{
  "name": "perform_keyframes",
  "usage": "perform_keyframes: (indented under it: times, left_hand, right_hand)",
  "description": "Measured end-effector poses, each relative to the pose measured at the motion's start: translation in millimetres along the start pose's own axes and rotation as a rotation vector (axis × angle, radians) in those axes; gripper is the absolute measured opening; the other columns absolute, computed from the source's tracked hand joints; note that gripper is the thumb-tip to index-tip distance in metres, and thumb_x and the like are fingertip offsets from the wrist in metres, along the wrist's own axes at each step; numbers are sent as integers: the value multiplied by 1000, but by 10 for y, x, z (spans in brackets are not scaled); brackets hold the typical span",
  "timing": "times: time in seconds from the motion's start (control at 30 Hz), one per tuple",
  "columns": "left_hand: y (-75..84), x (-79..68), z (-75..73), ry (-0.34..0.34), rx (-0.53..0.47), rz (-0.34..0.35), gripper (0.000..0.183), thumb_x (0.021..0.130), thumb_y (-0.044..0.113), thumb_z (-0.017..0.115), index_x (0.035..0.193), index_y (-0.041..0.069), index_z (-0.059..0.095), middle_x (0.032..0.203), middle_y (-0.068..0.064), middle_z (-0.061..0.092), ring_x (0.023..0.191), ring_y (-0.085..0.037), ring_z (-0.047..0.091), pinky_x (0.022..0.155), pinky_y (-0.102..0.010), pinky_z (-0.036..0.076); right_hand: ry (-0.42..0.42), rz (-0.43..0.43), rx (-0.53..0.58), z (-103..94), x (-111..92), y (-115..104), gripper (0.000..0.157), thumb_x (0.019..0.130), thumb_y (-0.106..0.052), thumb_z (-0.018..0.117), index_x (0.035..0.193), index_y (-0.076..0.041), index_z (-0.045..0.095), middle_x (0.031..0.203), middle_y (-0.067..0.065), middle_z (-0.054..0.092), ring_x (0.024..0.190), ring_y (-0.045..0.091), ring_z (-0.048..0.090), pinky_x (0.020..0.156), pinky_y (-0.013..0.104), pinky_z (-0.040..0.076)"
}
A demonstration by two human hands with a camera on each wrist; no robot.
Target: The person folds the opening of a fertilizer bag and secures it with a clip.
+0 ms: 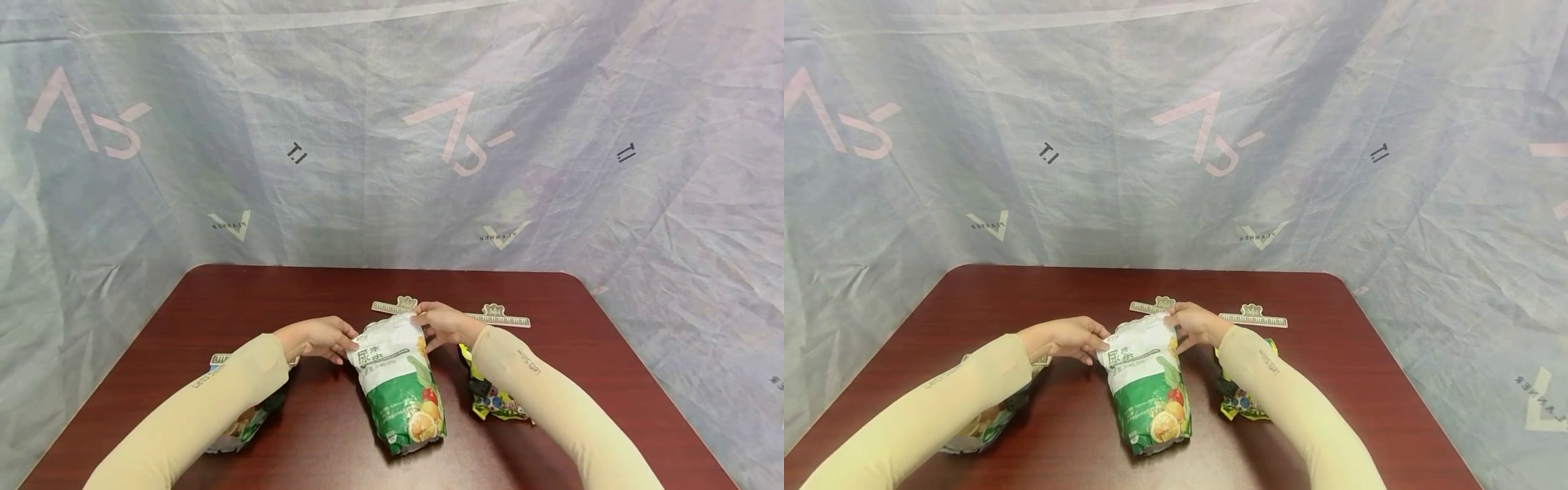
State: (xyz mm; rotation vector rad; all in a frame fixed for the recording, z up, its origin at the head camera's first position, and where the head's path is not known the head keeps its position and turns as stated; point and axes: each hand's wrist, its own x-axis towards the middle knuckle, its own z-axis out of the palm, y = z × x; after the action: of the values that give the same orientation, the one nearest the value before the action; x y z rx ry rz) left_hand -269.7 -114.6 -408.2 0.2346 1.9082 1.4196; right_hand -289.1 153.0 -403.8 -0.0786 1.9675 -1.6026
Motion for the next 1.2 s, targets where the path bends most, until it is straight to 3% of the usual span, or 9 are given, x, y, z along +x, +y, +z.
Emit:
perform_keyframes:
  times: [0.6, 1.2]
  left_hand:
    - [212, -78, -24, -22, -7, 92, 24, 87, 0, 56, 109, -9, 53, 82, -7, 63, 68, -15, 59, 60, -27, 48]
    - [321, -107, -51, -26, -16, 134, 26, 87, 1, 57, 110, -9, 52, 85, -7, 63, 69, -15, 58, 59, -27, 47]
  right_hand:
    - [19, -88, 19, -44, -181, -115, 8, 96, -12, 44, 100, -5, 42, 87, 10, 54, 70, 23, 60, 63, 47, 51]
    - [45, -167, 77, -52, -267, -123, 8, 97, -13, 44, 100, -6, 41, 85, 8, 54, 66, 20, 60, 62, 46, 52]
